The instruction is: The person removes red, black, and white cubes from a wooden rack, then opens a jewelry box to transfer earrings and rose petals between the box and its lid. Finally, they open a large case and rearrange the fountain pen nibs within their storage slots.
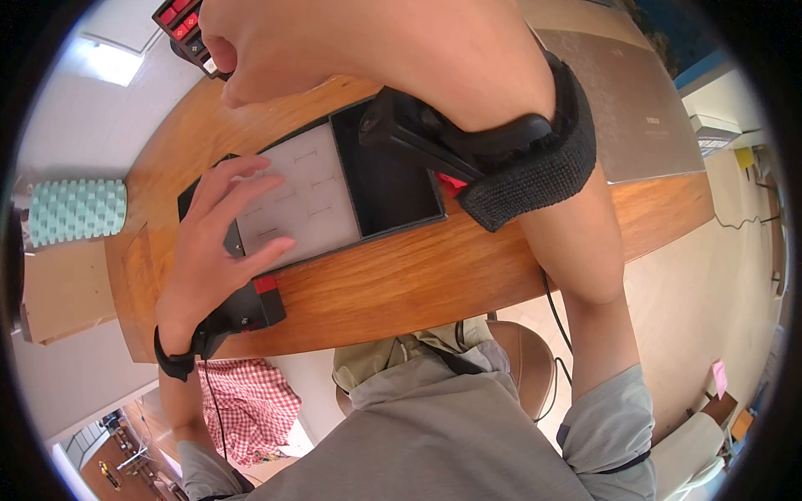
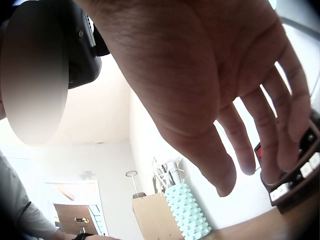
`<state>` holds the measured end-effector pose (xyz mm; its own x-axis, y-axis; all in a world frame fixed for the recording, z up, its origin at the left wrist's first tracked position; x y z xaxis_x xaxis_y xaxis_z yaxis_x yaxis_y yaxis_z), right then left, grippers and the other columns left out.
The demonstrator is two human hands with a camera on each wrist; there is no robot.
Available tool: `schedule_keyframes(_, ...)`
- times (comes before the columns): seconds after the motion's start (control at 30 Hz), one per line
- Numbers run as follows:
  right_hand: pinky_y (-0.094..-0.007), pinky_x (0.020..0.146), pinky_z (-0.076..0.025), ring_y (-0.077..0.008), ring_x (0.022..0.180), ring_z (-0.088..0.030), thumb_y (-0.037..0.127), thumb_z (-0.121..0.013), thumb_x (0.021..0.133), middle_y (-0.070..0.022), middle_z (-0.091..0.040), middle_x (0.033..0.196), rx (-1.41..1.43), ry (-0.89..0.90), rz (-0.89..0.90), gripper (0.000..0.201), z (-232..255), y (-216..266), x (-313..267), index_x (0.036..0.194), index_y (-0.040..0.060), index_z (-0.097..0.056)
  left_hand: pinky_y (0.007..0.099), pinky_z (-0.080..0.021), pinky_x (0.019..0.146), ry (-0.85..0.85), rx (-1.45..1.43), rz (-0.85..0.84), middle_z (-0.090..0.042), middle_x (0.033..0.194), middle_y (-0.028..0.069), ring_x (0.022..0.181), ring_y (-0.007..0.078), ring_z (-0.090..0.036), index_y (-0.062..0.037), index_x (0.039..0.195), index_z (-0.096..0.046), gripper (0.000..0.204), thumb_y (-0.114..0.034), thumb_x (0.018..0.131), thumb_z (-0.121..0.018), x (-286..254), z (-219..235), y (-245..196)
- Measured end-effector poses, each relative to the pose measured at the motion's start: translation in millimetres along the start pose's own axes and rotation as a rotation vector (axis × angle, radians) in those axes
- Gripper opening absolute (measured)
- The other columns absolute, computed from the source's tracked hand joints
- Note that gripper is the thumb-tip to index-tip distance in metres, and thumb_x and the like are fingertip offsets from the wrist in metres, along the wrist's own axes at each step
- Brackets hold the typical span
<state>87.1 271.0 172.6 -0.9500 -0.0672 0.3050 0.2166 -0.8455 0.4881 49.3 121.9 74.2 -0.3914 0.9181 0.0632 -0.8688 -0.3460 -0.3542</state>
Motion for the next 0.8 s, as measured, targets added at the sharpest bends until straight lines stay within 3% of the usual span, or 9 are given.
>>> schedule_keyframes(0.03, -0.0387, 0.087, -0.055, -0.0342, 0.099, -0.070, 0.023, -0.065, 0.094, -0.0204, -0.073, 0.105, -0.009, -0.111, 0.105, 0.029, 8, 9, -4, 0.111, -0.0002, -0.071, 0.0400, -0.045, 0.108, 0.018, 0.029, 0.021, -0.058, 0.137, 0.0106, 0.127, 0.0328, -0.055, -0.0083, 0.127, -0.067, 0.056, -0.014, 0.075, -0.087, -2, 0, 4)
schedule_keyframes(0.07, -0.0387, 0.087, -0.055, -0.0342, 0.099, -0.070, 0.023, -0.065, 0.094, -0.0204, -0.073, 0.105, -0.009, -0.111, 0.106, 0.029, 9, 7, -3, 0.111, -0.0002, -0.071, 0.0400, -0.045, 0.108, 0.018, 0.029, 0.021, -0.058, 0.137, 0.0106, 0.127, 0.0328, -0.055, -0.0083, 0.127, -0.067, 0.056, -0.014, 0.075, -0.087, -4, 1, 5)
schedule_keyframes(0.17, -0.0385, 0.086, -0.055, -0.0343, 0.097, -0.071, 0.024, -0.063, 0.095, -0.0200, -0.074, 0.104, 0.044, 0.046, 0.034, 0.030, 2, 9, 12, 0.111, 0.0000, -0.072, 0.0403, -0.045, 0.108, 0.060, 0.002, 0.082, -0.057, 0.138, 0.0104, 0.128, 0.0328, -0.054, -0.0083, 0.127, -0.066, 0.056, -0.012, 0.075, -0.087, -7, -3, 12)
schedule_keyframes(0.23, -0.0381, 0.086, -0.055, -0.0344, 0.096, -0.071, 0.024, -0.062, 0.095, -0.0197, -0.074, 0.102, -0.068, 0.172, -0.203, 0.031, -7, 1, 14, 0.112, -0.0006, -0.072, 0.0401, -0.044, 0.108, 0.077, -0.018, 0.112, -0.056, 0.138, 0.0103, 0.129, 0.0328, -0.053, -0.0088, 0.127, -0.066, 0.057, -0.012, 0.074, -0.087, -7, -7, 13)
schedule_keyframes(0.47, -0.0385, 0.085, -0.055, -0.0350, 0.096, -0.071, 0.024, -0.063, 0.096, -0.0214, -0.074, 0.101, 0.021, 0.068, -0.037, 0.032, 1, 0, 11, 0.111, -0.0028, -0.072, 0.0408, -0.044, 0.109, 0.097, -0.044, 0.101, -0.054, 0.137, 0.0104, 0.130, 0.0329, -0.052, -0.0097, 0.128, -0.065, 0.058, -0.012, 0.074, -0.087, -6, -7, 14)
schedule_keyframes(0.53, -0.0386, 0.085, -0.055, -0.0355, 0.097, -0.071, 0.024, -0.063, 0.096, -0.0221, -0.074, 0.102, 0.218, 0.211, 0.080, 0.033, -3, 3, 15, 0.112, -0.0029, -0.071, 0.0411, -0.043, 0.109, 0.109, -0.050, 0.095, -0.054, 0.138, 0.0103, 0.131, 0.0331, -0.052, -0.0098, 0.129, -0.064, 0.059, -0.011, 0.074, -0.087, -6, -5, 11)
schedule_keyframes(0.63, -0.0383, 0.086, -0.056, -0.0357, 0.098, -0.071, 0.023, -0.063, 0.096, -0.0224, -0.074, 0.104, 0.061, 0.215, -0.054, 0.032, -8, 2, 14, 0.114, -0.0027, -0.071, 0.0412, -0.043, 0.110, 0.121, -0.051, 0.112, -0.054, 0.139, 0.0102, 0.132, 0.0333, -0.052, -0.0100, 0.129, -0.064, 0.060, -0.010, 0.074, -0.086, -7, -7, 13)
schedule_keyframes(0.8, -0.0384, 0.087, -0.056, -0.0359, 0.098, -0.071, 0.021, -0.063, 0.096, -0.0225, -0.074, 0.105, 0.028, 0.147, -0.014, 0.032, -10, -1, 11, 0.115, -0.0027, -0.071, 0.0409, -0.043, 0.110, 0.122, -0.051, 0.102, -0.054, 0.139, 0.0101, 0.132, 0.0333, -0.052, -0.0099, 0.128, -0.065, 0.059, -0.010, 0.074, -0.086, -5, -8, 15)
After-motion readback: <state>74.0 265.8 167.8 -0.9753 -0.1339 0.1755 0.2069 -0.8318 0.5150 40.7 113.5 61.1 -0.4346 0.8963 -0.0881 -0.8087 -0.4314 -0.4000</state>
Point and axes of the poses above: each hand's wrist, its own x-axis towards the middle knuckle, its own z-axis out of the back of the hand, y = z × x, the point moved 10 cm from there along x, towards the middle knuckle
